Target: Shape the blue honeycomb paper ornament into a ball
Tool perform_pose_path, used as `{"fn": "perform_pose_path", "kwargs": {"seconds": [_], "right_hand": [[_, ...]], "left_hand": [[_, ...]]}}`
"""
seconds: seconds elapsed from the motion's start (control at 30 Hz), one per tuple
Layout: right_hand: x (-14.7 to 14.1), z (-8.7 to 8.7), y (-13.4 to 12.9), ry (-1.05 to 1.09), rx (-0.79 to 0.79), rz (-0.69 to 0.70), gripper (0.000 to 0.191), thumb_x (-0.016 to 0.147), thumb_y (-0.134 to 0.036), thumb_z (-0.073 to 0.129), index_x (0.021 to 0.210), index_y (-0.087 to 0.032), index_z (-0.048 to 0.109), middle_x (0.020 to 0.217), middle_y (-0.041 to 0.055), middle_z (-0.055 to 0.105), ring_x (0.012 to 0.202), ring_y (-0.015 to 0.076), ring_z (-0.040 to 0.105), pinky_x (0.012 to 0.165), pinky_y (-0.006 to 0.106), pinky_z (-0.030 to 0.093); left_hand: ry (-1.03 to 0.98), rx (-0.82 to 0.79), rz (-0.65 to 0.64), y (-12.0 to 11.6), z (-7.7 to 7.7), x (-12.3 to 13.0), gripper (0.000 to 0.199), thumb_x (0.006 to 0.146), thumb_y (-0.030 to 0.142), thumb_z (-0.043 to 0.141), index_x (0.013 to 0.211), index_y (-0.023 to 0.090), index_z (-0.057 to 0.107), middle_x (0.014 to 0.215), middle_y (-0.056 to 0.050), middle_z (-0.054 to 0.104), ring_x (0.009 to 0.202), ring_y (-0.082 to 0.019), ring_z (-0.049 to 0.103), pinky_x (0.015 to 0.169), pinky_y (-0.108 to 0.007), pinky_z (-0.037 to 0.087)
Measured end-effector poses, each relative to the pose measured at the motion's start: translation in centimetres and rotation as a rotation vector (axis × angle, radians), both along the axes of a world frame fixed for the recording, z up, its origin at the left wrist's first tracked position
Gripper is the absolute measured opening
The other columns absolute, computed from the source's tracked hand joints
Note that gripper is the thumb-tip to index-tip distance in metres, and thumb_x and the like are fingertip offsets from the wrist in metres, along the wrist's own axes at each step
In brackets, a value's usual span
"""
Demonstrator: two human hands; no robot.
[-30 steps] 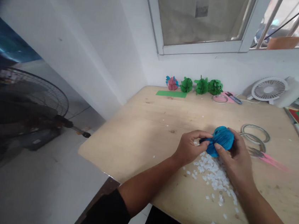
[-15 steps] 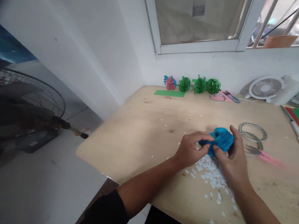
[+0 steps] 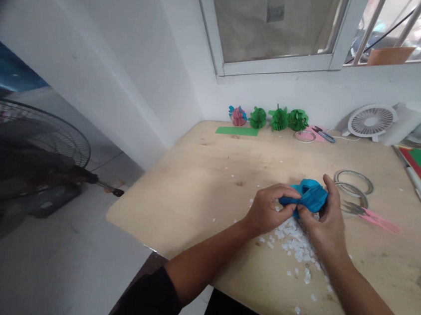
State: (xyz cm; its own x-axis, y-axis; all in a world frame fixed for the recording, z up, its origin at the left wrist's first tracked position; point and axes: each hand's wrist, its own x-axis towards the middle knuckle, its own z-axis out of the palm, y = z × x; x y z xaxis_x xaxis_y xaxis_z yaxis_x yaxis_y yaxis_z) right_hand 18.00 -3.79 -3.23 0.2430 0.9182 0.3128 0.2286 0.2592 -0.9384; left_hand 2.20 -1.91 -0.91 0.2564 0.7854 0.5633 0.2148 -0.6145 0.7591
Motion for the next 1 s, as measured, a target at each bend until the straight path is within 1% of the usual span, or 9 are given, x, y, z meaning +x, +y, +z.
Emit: {"fn": "perform_pose_path", "kwargs": {"seconds": [0.1, 0.17, 0.4, 0.7, 0.83, 1.0], "right_hand": [[-0.5, 0.5, -0.1, 0.061, -0.084, -0.051, 0.093, 0.066, -0.040, 0.083, 0.150, -0.034, 0.044, 0.127, 0.0062, 0.066, 0.110, 0.0296, 0.067, 0.099, 0.047, 0.054], [-0.6, 0.8, -0.2, 0.073, -0.092, -0.047, 0.094, 0.064, -0.042, 0.084, 0.150, -0.033, 0.044, 0.128, 0.0073, 0.066, 0.111, 0.0300, 0.067, 0.100, 0.048, 0.054], [-0.8, 1.2, -0.4, 0.062, -0.109, -0.016, 0.093, 0.068, -0.041, 0.083, 0.151, -0.027, 0.043, 0.123, 0.0106, 0.068, 0.101, 0.0265, 0.070, 0.090, 0.045, 0.059], [-0.8, 1.5, -0.4, 0.080, -0.108, -0.007, 0.093, 0.068, -0.041, 0.084, 0.151, -0.028, 0.044, 0.124, 0.0102, 0.068, 0.103, 0.0271, 0.070, 0.093, 0.049, 0.058], [-0.8, 1.5, -0.4, 0.082, -0.116, -0.008, 0.095, 0.067, -0.040, 0.083, 0.152, -0.028, 0.042, 0.127, 0.0102, 0.066, 0.107, 0.0273, 0.069, 0.096, 0.048, 0.056], [-0.6, 1.1, -0.3, 0.047, -0.092, -0.026, 0.095, 0.067, -0.041, 0.084, 0.152, -0.029, 0.042, 0.128, 0.0098, 0.064, 0.104, 0.0262, 0.069, 0.095, 0.048, 0.057]], "left_hand": [[-0.019, -0.040, 0.006, 0.1, 0.1, 0.0, 0.022, 0.078, 0.007, 0.064, 0.095, 0.018, 0.073, 0.104, -0.006, 0.078, 0.099, -0.018, 0.073, 0.092, -0.032, 0.059], [-0.024, -0.091, 0.020, 0.0, 0.1, 0.0, 0.024, 0.077, 0.007, 0.064, 0.095, 0.019, 0.074, 0.104, -0.005, 0.078, 0.098, -0.018, 0.073, 0.091, -0.031, 0.059], [-0.073, -0.195, 0.028, 0.0, 0.1, 0.0, 0.023, 0.076, 0.008, 0.065, 0.095, 0.017, 0.075, 0.101, -0.006, 0.078, 0.092, -0.017, 0.074, 0.088, -0.030, 0.060], [-0.151, -0.173, 0.019, 0.0, -0.1, 0.0, 0.021, 0.076, 0.009, 0.064, 0.093, 0.015, 0.075, 0.097, -0.008, 0.079, 0.090, -0.018, 0.075, 0.085, -0.031, 0.061], [-0.138, -0.161, 0.022, 0.0, 0.0, 0.0, 0.022, 0.076, 0.009, 0.063, 0.093, 0.016, 0.075, 0.098, -0.007, 0.079, 0.092, -0.018, 0.075, 0.086, -0.031, 0.061], [-0.112, -0.158, 0.023, 0.0, 0.1, 0.1, 0.023, 0.076, 0.009, 0.064, 0.094, 0.017, 0.075, 0.101, -0.006, 0.078, 0.094, -0.018, 0.074, 0.089, -0.031, 0.060]]}}
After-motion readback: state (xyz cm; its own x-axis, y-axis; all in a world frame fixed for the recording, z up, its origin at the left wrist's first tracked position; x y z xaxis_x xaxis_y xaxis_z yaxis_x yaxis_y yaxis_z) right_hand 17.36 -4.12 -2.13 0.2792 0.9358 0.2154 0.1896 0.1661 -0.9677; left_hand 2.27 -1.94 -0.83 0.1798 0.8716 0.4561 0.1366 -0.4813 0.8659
